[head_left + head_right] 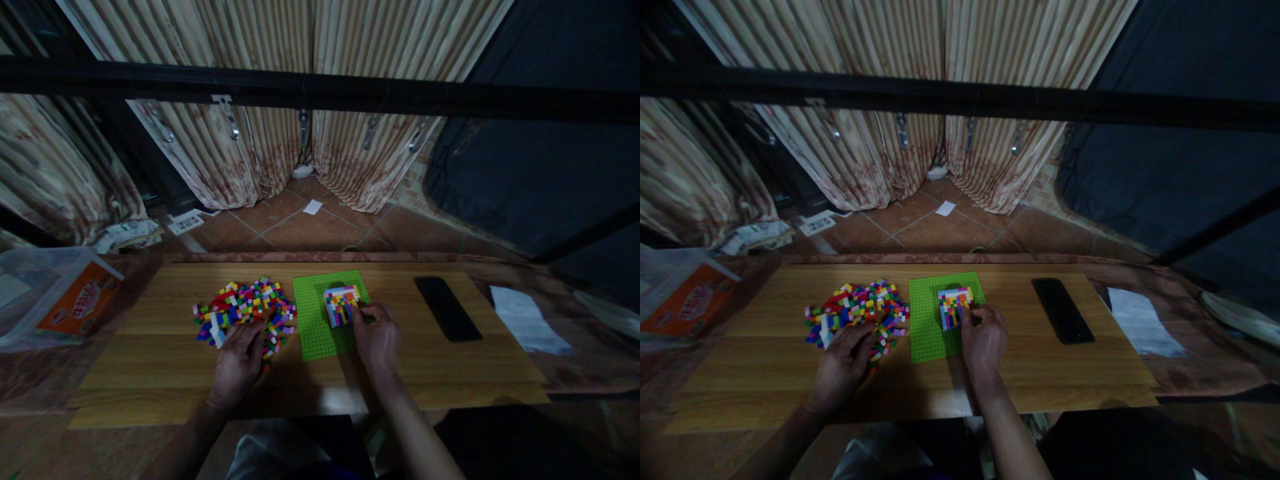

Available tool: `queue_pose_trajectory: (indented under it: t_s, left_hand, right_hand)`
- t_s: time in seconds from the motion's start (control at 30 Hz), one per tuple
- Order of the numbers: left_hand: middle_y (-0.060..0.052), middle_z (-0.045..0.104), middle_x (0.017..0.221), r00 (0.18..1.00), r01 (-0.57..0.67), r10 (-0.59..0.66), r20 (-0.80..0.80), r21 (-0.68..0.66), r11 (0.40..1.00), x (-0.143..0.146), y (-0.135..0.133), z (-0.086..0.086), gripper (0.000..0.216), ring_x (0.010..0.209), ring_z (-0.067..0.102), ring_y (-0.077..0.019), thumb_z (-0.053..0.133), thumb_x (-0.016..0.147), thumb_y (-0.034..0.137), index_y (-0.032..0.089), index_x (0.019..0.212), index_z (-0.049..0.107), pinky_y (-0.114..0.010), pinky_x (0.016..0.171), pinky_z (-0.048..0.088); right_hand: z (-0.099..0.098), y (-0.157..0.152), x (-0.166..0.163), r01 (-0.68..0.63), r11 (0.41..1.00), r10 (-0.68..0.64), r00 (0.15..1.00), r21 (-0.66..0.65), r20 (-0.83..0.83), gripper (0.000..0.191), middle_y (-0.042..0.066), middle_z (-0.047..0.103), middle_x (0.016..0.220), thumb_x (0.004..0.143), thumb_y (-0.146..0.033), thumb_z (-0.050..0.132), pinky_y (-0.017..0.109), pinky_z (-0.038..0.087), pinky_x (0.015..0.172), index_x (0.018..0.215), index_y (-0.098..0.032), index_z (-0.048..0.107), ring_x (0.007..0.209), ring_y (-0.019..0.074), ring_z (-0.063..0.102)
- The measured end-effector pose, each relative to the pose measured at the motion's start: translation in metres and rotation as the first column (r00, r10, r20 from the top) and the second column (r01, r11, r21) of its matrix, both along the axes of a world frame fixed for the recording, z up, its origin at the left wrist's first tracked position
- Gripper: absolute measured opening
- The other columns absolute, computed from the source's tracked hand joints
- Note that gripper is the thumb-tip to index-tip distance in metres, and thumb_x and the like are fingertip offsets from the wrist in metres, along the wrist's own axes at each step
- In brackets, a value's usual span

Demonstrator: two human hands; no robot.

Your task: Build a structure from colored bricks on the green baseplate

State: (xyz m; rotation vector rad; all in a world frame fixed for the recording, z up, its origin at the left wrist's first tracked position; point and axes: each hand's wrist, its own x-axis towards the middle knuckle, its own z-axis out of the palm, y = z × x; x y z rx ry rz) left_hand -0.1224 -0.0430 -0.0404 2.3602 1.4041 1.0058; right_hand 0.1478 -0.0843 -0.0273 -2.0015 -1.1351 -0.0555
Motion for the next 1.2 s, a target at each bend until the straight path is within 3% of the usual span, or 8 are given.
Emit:
queue_pose_trajectory:
  t_s: [0.13,0.43,0.67,0.97,1.1,1.2]
  left_hand:
    - [-0.006,0.072,0.097,1.000,-0.001,0.002,0.006,-0.009,1.000,0.000,-0.001,0.001,0.020,0.092,0.065,-0.0217,0.049,0.090,0.027,0.021,0.100,0.066,-0.036,0.083,0.053]
    - [-0.007,0.071,0.099,1.000,0.006,-0.006,-0.008,-0.014,1.000,-0.001,-0.001,0.000,0.021,0.093,0.065,-0.0217,0.048,0.091,0.028,0.020,0.101,0.065,-0.036,0.085,0.053]
    - [-0.007,0.072,0.098,1.000,0.007,-0.007,-0.009,-0.014,1.000,-0.002,-0.001,0.000,0.021,0.092,0.065,-0.0225,0.048,0.090,0.028,0.021,0.101,0.065,-0.038,0.084,0.054]
    - [-0.006,0.072,0.095,0.999,0.007,-0.008,0.048,0.024,1.000,0.001,-0.001,0.002,0.020,0.089,0.066,-0.0225,0.049,0.089,0.026,0.022,0.098,0.067,-0.039,0.080,0.055]
    - [-0.006,0.072,0.095,0.997,-0.023,0.024,0.079,-0.018,1.000,0.002,-0.005,0.004,0.020,0.091,0.065,-0.0218,0.049,0.088,0.025,0.022,0.098,0.067,-0.038,0.083,0.055]
    - [-0.007,0.071,0.097,0.990,-0.046,0.056,0.127,-0.081,0.996,0.001,-0.007,0.004,0.023,0.094,0.065,-0.0212,0.048,0.088,0.022,0.020,0.100,0.067,-0.038,0.085,0.055]
  right_hand:
    - [-0.002,0.003,0.003,0.021,1.000,-0.021,0.999,-0.011,-0.027,0.035,0.011,0.068,0.081,0.083,-0.048,0.055,0.033,0.045,0.068,0.068,-0.018,0.066,0.072,0.0223,0.061]
    - [-0.007,0.010,0.011,0.045,0.998,-0.057,0.953,-0.050,-0.296,0.032,0.009,0.070,0.070,0.070,-0.050,0.067,0.032,0.044,0.059,0.065,-0.018,0.068,0.062,0.0221,0.063]
    - [-0.012,0.014,0.013,0.018,1.000,-0.025,0.912,-0.020,-0.410,0.032,0.007,0.070,0.064,0.066,-0.049,0.069,0.029,0.042,0.052,0.062,-0.018,0.067,0.057,0.0204,0.062]
    - [-0.010,0.008,0.019,-0.060,0.998,0.049,0.925,-0.018,-0.378,0.035,0.009,0.072,0.070,0.066,-0.052,0.068,0.033,0.047,0.058,0.071,-0.017,0.070,0.063,0.0232,0.064]
    - [-0.009,-0.009,0.016,-0.021,0.994,0.057,0.942,0.111,-0.332,0.045,0.013,0.071,0.088,0.071,-0.055,0.065,0.037,0.051,0.067,0.088,-0.014,0.069,0.077,0.0254,0.065]
    - [-0.006,-0.023,0.003,-0.052,0.987,0.098,0.944,0.153,-0.315,0.036,0.012,0.070,0.092,0.080,-0.052,0.058,0.038,0.051,0.071,0.090,-0.018,0.067,0.079,0.0242,0.064]
